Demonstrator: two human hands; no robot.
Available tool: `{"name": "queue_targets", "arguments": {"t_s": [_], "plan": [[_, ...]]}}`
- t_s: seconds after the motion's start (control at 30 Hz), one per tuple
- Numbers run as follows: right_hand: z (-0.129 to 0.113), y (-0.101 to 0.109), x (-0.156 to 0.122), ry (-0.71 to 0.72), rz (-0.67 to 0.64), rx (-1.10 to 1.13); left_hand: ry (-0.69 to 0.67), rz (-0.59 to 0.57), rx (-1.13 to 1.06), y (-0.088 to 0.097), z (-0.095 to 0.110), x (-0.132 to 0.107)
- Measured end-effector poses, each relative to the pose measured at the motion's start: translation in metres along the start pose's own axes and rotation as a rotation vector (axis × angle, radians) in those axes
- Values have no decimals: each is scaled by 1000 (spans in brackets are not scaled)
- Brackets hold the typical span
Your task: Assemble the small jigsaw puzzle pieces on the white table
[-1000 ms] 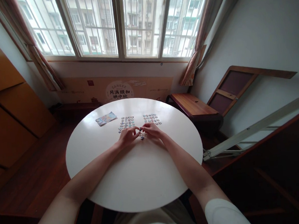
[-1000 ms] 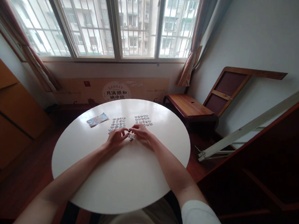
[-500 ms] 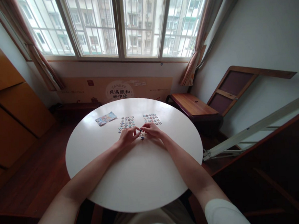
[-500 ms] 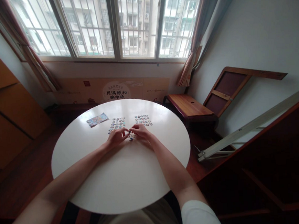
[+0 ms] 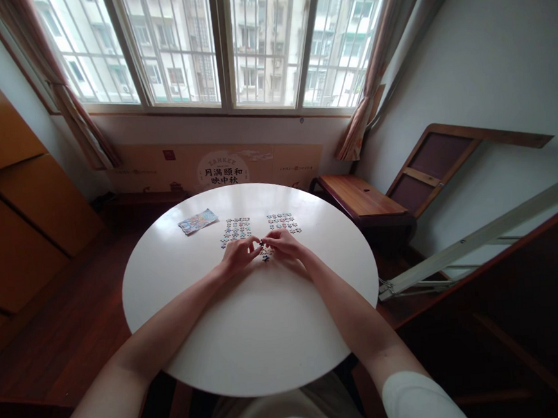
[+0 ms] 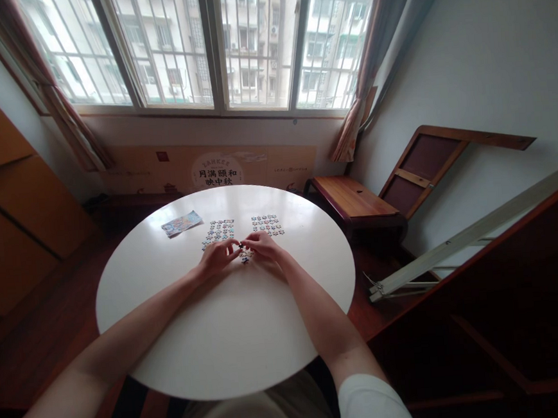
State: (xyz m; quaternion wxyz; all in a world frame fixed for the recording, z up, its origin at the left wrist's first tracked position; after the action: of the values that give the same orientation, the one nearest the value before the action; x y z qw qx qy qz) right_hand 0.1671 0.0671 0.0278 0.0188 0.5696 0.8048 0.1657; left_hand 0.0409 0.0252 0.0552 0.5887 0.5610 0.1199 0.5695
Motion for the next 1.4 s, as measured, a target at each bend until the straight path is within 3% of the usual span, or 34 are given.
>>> {"name": "queue_targets", "arguments": {"t_s": [1.4], "plan": [[-2,-2,-1,18,-17,-30,-24,-16,-24,-1,1,0]]}}
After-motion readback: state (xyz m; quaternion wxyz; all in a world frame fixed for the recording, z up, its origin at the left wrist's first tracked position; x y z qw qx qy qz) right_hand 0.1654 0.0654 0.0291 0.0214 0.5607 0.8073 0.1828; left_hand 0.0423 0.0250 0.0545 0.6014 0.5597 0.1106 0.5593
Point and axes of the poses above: each hand's wrist, its own x-axis towards the middle knuckle, its own y-axis out of the back of the hand, z = x × y, the point moved 8 cm from there along x, towards the middle knuckle, and after that the axes turned 4 degrees about z, right-handed, at the moved point
